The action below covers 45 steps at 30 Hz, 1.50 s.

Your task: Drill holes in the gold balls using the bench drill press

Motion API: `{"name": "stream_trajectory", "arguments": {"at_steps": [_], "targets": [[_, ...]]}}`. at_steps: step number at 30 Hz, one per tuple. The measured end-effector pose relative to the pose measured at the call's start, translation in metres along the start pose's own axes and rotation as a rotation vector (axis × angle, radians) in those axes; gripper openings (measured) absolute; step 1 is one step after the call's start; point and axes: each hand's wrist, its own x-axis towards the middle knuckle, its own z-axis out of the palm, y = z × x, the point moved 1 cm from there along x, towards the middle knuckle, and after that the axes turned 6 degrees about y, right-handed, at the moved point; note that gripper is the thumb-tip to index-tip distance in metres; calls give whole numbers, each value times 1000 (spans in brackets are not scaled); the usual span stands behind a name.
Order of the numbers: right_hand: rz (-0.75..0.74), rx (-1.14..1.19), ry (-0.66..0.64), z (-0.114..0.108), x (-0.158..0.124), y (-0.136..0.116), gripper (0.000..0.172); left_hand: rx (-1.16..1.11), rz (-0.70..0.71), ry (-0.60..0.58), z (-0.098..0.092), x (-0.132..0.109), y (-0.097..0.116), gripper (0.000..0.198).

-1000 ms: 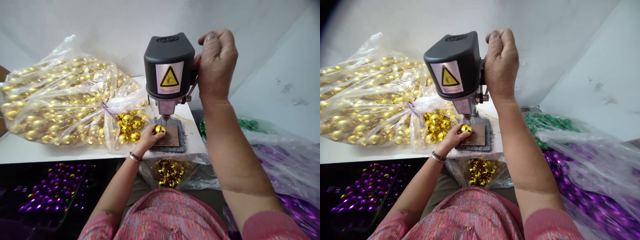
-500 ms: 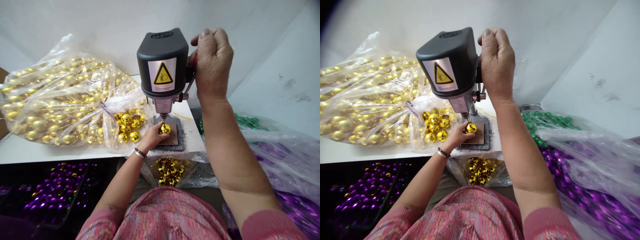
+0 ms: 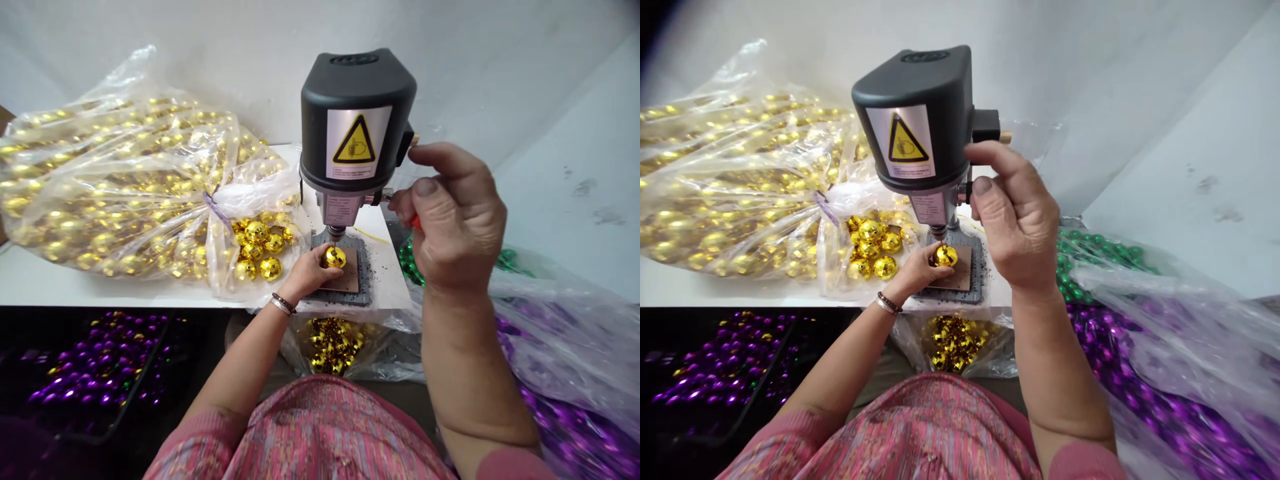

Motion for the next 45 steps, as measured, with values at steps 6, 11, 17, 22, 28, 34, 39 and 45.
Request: {"name": "stream_trajectory", "arguments": {"at_steps": [6, 11, 17, 22, 28, 34, 39, 45], "targets": [[51, -62, -31, -5, -14, 2, 26, 9, 3, 7, -1, -1, 2, 68], [-28, -43, -4, -7, -22, 10, 25, 13, 4, -8, -3, -3, 8, 63], [-72, -40, 3, -7, -26, 14, 23, -34, 3, -6, -3, -3, 6, 63], [-130, -44, 37, -8, -35, 20, 20, -63, -8, -9, -5, -4, 6, 66], [-147, -23, 54, -10, -43, 28, 19, -29, -3, -23, -4, -4, 6, 69], [-185, 57, 82, -7, -51, 37, 16, -43, -20, -28, -4, -5, 7, 66], [-140, 83, 179, 3, -38, 24, 16, -12, -31, -17, -4, -6, 10, 62], [-17, 57, 185, 20, 22, -3, 23, -11, 9, 92, -2, -25, 12, 57]]}}
